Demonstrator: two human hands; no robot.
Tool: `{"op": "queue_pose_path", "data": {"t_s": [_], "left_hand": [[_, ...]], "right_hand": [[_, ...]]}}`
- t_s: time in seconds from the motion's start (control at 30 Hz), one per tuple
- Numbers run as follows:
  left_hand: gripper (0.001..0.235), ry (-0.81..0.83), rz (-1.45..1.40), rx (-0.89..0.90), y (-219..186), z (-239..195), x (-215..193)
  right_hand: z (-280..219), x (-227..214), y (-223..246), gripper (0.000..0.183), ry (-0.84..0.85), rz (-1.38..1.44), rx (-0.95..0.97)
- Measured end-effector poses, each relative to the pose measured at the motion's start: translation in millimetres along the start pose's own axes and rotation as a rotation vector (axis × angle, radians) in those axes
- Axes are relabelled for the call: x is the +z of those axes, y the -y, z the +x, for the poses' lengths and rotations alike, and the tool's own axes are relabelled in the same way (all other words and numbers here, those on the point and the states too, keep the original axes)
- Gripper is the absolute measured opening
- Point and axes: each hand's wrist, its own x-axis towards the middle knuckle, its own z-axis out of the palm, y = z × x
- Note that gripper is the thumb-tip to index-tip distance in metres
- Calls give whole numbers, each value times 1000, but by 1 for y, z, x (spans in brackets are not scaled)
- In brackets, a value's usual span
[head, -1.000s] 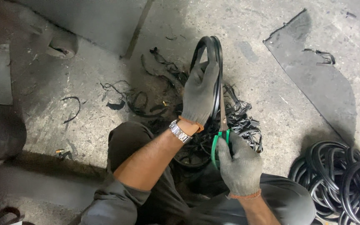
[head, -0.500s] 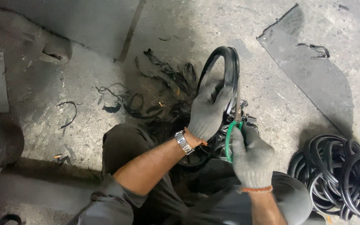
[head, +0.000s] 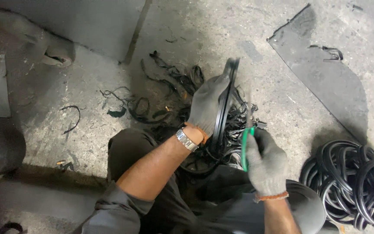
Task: Trimming the excess flash from circular rubber seals using scissors.
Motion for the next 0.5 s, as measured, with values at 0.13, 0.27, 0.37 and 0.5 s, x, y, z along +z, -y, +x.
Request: {"op": "queue_pose_path", "data": {"t_s": [0.13, 0.27, 0.37, 0.5], "left_hand": [[35, -96, 184, 26, -16, 2, -2], [39, -119, 584, 496, -14, 18, -19], [36, -131, 677, 582, -26, 21, -22], [33, -122, -6, 299, -35, 26, -27]], "right_hand": [[-9, 15, 0, 37, 96, 121, -9], [-17, 27, 5, 34, 99, 24, -110], [-22, 34, 9, 30, 58, -5, -246], [-25, 39, 15, 25, 101, 14, -308]]}}
